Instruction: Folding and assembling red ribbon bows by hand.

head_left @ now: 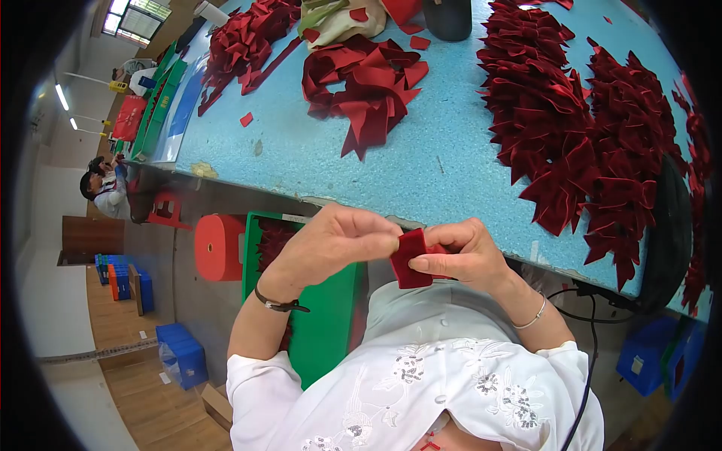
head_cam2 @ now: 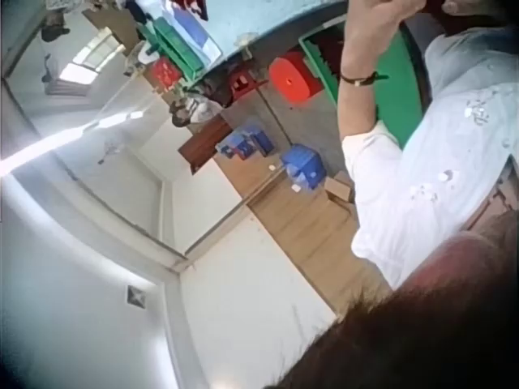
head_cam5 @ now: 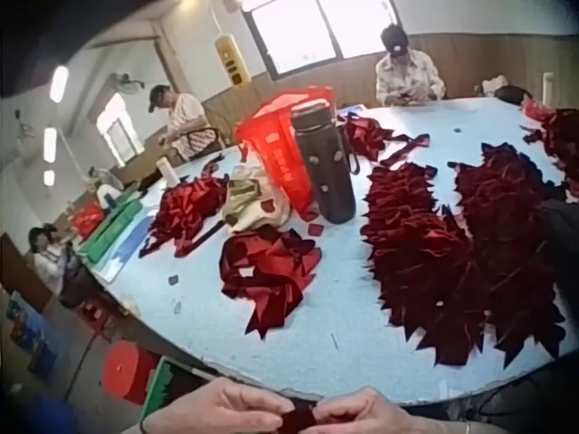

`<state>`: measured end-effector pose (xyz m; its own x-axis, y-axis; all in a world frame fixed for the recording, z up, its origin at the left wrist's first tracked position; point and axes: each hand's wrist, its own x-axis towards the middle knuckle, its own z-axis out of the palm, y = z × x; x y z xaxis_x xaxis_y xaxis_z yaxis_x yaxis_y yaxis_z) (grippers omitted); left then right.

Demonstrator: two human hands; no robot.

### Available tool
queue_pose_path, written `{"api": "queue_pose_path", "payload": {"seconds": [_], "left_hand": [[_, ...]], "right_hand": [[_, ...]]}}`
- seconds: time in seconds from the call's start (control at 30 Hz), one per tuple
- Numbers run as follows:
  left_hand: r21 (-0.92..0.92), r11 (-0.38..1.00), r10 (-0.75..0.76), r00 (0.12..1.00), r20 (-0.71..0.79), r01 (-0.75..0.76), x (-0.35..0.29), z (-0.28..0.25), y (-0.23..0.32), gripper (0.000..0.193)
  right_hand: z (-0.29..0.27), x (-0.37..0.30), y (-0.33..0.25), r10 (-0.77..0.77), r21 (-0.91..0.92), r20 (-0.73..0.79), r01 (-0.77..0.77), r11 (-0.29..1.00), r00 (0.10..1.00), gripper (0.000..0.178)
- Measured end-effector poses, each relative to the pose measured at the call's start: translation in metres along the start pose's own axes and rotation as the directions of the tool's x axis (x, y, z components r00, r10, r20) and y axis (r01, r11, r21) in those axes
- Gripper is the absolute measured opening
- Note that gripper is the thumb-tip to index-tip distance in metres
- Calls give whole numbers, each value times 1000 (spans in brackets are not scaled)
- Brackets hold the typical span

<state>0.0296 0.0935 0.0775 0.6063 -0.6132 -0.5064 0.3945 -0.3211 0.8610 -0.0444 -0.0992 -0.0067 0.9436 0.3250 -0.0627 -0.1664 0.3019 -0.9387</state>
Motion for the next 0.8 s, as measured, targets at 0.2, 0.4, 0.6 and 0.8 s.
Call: {"api": "queue_pose_path", "payload": {"seconds": [0.2, 0.4, 0.6, 0.8], "left_hand": [[-11, 997, 74, 996, 47, -73, 2, 2, 2, 14], [125, 980, 154, 988, 34, -157, 4, -2, -3, 12], [147, 980, 137, 990, -31, -132, 3, 0, -4, 7], [54, 995, 91, 995, -35, -89, 4, -2, -7, 9]], "right_hand": [[0, 1, 7, -35, 61, -11, 36, 998, 999, 9], [0, 0, 6, -47, -26, 12, 47, 999, 999, 10], [6, 3, -3, -67, -67, -52, 63, 996, 996, 14], [7, 3, -2, -80, -24, -51, 79, 997, 995, 17]]}}
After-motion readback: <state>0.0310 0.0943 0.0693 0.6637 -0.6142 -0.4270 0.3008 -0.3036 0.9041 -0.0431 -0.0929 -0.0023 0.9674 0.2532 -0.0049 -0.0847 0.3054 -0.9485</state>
